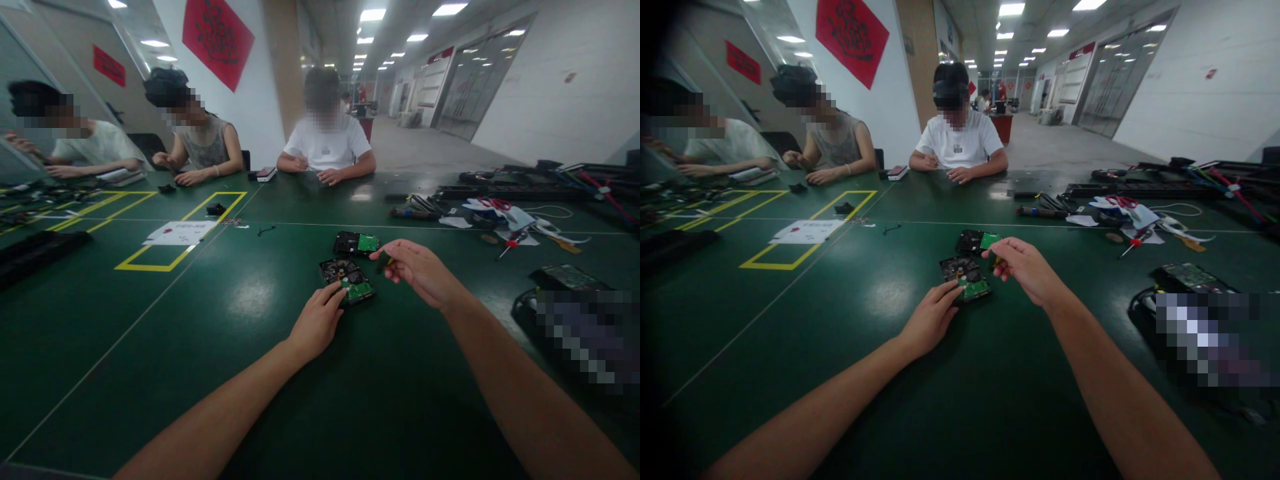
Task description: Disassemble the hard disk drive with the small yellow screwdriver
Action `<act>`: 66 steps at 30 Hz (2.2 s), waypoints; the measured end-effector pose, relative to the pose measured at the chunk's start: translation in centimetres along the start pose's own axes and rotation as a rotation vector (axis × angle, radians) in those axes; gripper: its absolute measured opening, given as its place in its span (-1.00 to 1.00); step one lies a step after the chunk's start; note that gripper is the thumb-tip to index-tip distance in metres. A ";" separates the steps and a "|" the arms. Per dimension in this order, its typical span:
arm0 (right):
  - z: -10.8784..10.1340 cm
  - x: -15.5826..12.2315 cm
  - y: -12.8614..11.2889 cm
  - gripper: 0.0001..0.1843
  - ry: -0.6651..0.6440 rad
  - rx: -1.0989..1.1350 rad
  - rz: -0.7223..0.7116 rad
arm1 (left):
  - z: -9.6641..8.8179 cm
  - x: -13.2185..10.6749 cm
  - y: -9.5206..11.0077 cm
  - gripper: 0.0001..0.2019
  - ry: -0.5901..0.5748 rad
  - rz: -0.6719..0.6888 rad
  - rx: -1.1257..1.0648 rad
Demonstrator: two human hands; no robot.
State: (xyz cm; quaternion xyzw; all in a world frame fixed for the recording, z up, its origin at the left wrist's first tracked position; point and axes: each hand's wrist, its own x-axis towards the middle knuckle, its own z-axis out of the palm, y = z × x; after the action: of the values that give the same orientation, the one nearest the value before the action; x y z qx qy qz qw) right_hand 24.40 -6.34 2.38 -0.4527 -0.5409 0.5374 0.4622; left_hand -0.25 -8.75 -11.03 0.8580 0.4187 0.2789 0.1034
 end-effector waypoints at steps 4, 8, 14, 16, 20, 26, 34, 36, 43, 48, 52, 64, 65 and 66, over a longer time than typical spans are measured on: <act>-0.2 0.1 0.1 -0.70 0.014 0.021 0.019 | 0.0 -0.1 0.1 -0.51 0.013 -0.009 -0.005; -0.4 0.2 0.2 -0.63 0.010 -0.041 0.016 | 0.0 -0.3 0.1 -0.51 0.028 -0.021 -0.018; -0.1 0.0 0.0 -0.66 0.016 -0.108 -0.029 | -0.4 -0.7 0.0 -0.49 0.072 -0.099 -0.069; 0.0 -0.1 0.0 -0.67 0.048 -0.145 -0.050 | -0.6 -0.7 -0.1 -0.44 0.111 -0.153 -0.062; 0.1 0.0 -0.1 -0.66 0.071 -0.178 -0.062 | -0.9 -0.7 0.0 -0.42 0.143 -0.204 -0.032; -0.3 0.3 0.4 -0.63 0.101 -0.169 -0.063 | -0.8 -0.6 0.0 -0.48 0.127 -0.153 0.008; -0.3 0.1 0.1 -0.64 0.129 -0.142 -0.078 | -0.7 -0.5 -0.1 -0.48 0.117 -0.136 0.026; -0.2 0.0 -0.1 -0.69 0.108 -0.115 -0.074 | -0.7 -0.5 0.1 -0.48 0.115 -0.123 0.050; -0.1 0.0 -0.2 -0.73 0.039 0.009 -0.010 | -0.8 -0.5 0.8 -0.46 0.017 0.025 0.123; -0.1 -0.2 -0.3 -0.70 0.056 -0.121 -0.034 | -0.7 -0.6 0.7 -0.43 -0.007 0.022 0.120; -0.1 -0.1 -0.1 -0.66 0.068 -0.214 -0.087 | -0.5 -0.6 0.6 -0.43 0.021 -0.005 0.096; 0.0 0.5 -0.8 -0.75 -0.005 -0.125 0.017 | -0.6 1.1 1.5 -0.39 0.154 -0.102 0.121; 0.0 0.6 -0.9 -0.75 -0.016 -0.135 0.032 | -0.5 1.2 1.6 -0.39 0.154 -0.101 0.117; 0.0 0.7 -1.0 -0.75 -0.026 -0.138 0.047 | -0.4 1.3 1.7 -0.37 0.146 -0.092 0.118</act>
State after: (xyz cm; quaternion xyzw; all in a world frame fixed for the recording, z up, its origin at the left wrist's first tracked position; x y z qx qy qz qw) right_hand 24.27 -5.71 3.43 -0.4891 -0.5719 0.5154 0.4101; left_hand 1.27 -8.87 -9.49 0.8200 0.4796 0.3106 0.0346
